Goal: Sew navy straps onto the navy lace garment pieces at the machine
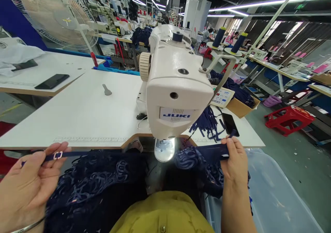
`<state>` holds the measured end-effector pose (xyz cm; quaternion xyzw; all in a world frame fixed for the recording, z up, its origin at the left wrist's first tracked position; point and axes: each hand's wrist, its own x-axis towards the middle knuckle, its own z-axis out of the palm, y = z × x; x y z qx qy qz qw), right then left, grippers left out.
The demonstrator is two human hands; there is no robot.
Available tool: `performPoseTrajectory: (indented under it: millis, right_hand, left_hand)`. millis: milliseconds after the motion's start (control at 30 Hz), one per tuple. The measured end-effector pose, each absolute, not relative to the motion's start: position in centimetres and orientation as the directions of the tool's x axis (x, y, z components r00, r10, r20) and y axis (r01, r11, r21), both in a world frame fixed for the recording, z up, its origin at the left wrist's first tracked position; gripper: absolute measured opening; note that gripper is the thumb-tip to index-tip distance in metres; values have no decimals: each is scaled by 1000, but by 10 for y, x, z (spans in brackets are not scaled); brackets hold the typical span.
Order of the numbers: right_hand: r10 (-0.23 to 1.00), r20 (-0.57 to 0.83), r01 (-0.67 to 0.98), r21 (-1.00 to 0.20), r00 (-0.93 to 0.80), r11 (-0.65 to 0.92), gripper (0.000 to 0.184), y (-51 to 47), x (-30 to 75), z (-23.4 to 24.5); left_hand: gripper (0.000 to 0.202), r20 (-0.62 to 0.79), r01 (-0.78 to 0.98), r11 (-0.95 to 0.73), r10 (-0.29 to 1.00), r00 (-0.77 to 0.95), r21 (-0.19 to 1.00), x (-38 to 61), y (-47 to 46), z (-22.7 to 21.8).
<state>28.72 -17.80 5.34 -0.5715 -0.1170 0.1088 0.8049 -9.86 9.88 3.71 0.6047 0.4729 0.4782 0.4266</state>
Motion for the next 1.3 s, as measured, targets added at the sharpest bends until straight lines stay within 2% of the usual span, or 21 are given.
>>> performPoseTrajectory:
  millis: [67,133,200,233,267,333,433,533,600,667,733,800,900,1000,1133,1200,1300]
  right_hand:
    - [379,142,63,-975,915,215,15,-170,268,51]
    - [484,240,230,-970,841,81,14,-163,246,50]
    - [631,309,393,-919,712,6,10,-157,226,52]
    - [697,340,470,-883,631,5,9,-155,217,54]
    - [750,374,546,-837,545,21,10,-153,209,55]
    - [802,456,699,-712,384,70,11,-150,197,58]
    - [804,550,861,-499,227,98,13,-148,187,58]
    - [780,604,939,-339,165,63,14,-146,183,56]
    - [766,626,966,-257,145,27,15,-145,181,55]
    - [764,628,975,-224,146,-2,14,-143,180,55]
    - [772,612,965,-264,174,-9,14,-142,180,55]
    - [791,578,937,-348,202,16,14,-142,182,55]
    - [823,521,873,-483,224,68,16,-143,187,55]
    - [818,523,840,-534,241,94,9,-143,188,53]
    - [782,544,856,-516,305,25,11,-142,182,50]
    - [790,509,830,-558,341,1,13,-143,179,50]
    - [874,408,744,-662,265,84,22,-145,181,49]
  left_hand:
    - [15,23,-86,-23,1000,1,996,-69,82,53]
    - [18,-27,-97,39,992,125,994,-39,57,62]
    - [24,-88,-56,112,941,326,992,-12,28,63]
    - [27,-129,16,142,843,522,990,-1,13,62]
    - [30,-142,76,121,754,642,990,10,0,61]
    - [33,-141,172,12,629,765,985,26,-21,58]
    - [32,-63,240,-198,633,772,950,40,-36,57]
    - [27,78,244,-408,631,772,880,43,-39,58]
    - [22,204,237,-599,575,792,765,42,-38,57]
    - [19,345,210,-797,461,818,567,39,-38,55]
    - [18,447,172,-918,329,832,356,37,-37,52]
    - [20,485,158,-955,266,833,252,35,-36,52]
    - [19,459,154,-944,279,844,292,36,-35,54]
    - [17,450,136,-936,280,848,326,37,-36,56]
    - [21,489,156,-977,207,847,145,38,-39,52]
    - [20,475,167,-984,178,862,67,38,-42,49]
    - [19,504,189,-982,173,846,21,39,-45,46]
